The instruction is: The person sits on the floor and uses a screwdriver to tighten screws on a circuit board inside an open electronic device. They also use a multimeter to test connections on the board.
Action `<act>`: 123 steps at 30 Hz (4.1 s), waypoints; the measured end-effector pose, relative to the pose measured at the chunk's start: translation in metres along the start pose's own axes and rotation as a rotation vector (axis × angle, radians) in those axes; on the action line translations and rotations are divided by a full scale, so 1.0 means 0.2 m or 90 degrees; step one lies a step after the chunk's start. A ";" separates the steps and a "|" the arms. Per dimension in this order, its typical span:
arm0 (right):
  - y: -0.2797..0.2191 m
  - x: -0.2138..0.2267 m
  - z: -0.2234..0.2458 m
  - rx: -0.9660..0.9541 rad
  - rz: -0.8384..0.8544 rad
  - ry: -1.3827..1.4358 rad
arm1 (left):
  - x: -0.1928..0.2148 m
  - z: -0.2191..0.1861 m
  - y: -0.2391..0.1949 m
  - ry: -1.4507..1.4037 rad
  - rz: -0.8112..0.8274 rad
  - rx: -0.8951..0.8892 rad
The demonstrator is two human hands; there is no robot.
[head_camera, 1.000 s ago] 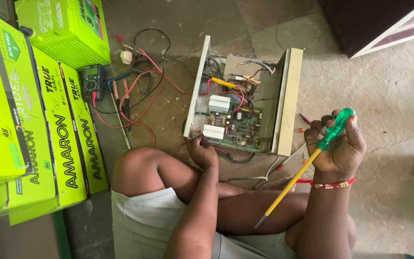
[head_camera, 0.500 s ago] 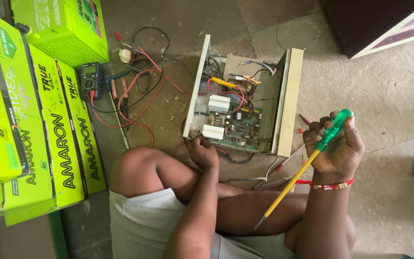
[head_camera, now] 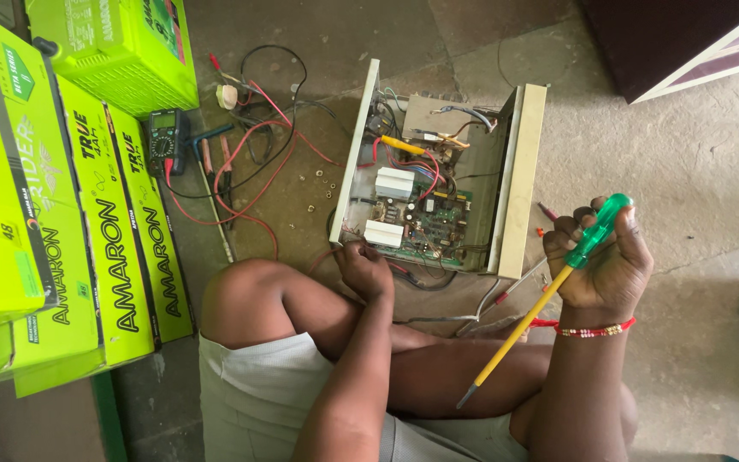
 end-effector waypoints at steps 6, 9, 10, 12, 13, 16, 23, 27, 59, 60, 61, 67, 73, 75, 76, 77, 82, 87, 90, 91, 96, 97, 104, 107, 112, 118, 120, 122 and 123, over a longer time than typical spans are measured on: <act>0.00 -0.01 -0.01 0.002 0.000 0.003 | -0.01 0.03 0.00 -0.005 0.038 0.029; 0.00 -0.01 -0.01 0.001 0.002 0.008 | -0.02 0.05 -0.01 -0.016 0.055 0.026; 0.00 -0.01 -0.01 0.000 0.003 0.008 | -0.02 0.06 -0.01 -0.016 0.045 -0.004; 0.00 -0.01 -0.01 -0.001 0.007 0.009 | -0.03 0.08 -0.01 -0.027 0.025 -0.034; 0.00 -0.01 -0.01 -0.002 0.010 0.010 | -0.04 0.09 -0.01 -0.037 0.015 -0.034; 0.01 -0.01 -0.01 0.000 0.009 0.015 | -0.06 0.13 0.00 -0.037 0.003 -0.033; 0.00 -0.01 -0.01 -0.005 0.001 0.017 | -0.08 0.15 0.01 -0.007 0.004 0.032; 0.01 -0.02 -0.02 -0.002 -0.018 0.002 | -0.07 0.15 0.00 -0.014 0.008 0.050; -0.58 0.24 0.80 0.372 -0.065 -0.070 | -0.79 -0.83 -0.87 0.445 0.763 -0.932; -0.56 0.21 0.79 0.371 -0.067 -0.068 | -0.83 -0.79 -0.90 0.460 0.770 -0.911; -0.55 0.19 0.78 0.370 -0.075 -0.066 | -0.86 -0.75 -0.92 0.443 0.758 -0.881; -0.51 0.16 0.74 0.370 -0.120 -0.039 | -0.91 -0.63 -0.92 0.280 0.687 -0.741; -0.48 0.16 0.72 0.347 -0.135 -0.042 | -0.87 -0.69 -0.88 0.251 0.681 -0.697; -0.49 0.17 0.73 0.347 -0.137 -0.043 | -0.86 -0.72 -0.87 0.195 0.653 -0.651; -0.50 0.18 0.74 0.351 -0.138 -0.051 | -0.86 -0.74 -0.86 0.148 0.660 -0.575; -0.51 0.19 0.74 0.358 -0.140 -0.058 | -0.85 -0.76 -0.85 0.103 0.668 -0.499; -0.58 0.23 0.80 0.371 -0.137 -0.084 | -0.79 -0.87 -0.79 -0.129 0.750 -0.131; -0.60 0.26 0.81 0.360 -0.130 -0.096 | -0.44 -0.90 -0.79 -0.222 0.845 -0.262; -0.60 0.27 0.80 0.348 -0.130 -0.099 | -0.17 -0.81 -0.73 -0.145 0.821 -0.479; -0.58 0.27 0.80 0.349 -0.123 -0.096 | -0.09 -0.77 -0.70 -0.132 0.831 -0.481; -0.55 0.25 0.76 0.343 -0.129 -0.069 | 0.14 -0.59 -0.65 -0.128 0.731 -0.179; -0.55 0.24 0.76 0.340 -0.125 -0.067 | 0.15 -0.57 -0.64 -0.123 0.716 -0.191; -0.53 0.24 0.74 0.333 -0.098 -0.068 | 0.14 -0.67 -0.60 -0.185 0.703 -0.143; -0.54 0.26 0.74 0.341 -0.098 -0.060 | 0.14 -0.76 -0.56 -0.210 0.743 -0.047; -0.54 0.26 0.74 0.340 -0.097 -0.054 | 0.06 -0.95 -0.47 -0.241 0.708 -0.090; -0.56 0.25 0.74 0.343 -0.098 -0.050 | -0.13 -1.10 -0.69 -0.133 0.761 -0.460; -0.59 0.25 0.75 0.347 -0.105 -0.055 | -0.30 -1.10 -0.75 -0.046 0.702 -0.715; -0.58 0.25 0.74 0.354 -0.100 -0.044 | -0.52 -1.10 -0.77 0.076 0.727 -0.759; -0.59 0.25 0.72 0.354 -0.101 -0.036 | -0.62 -1.08 -0.79 0.141 0.740 -0.774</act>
Point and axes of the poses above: each hand's wrist, its own y-axis towards the middle knuckle, its own x-axis out of the back of the hand, z = x × y, the point moved 2 cm from there along y, towards the middle knuckle, and after that the axes turned 5 degrees about z, right-handed, at the moved point
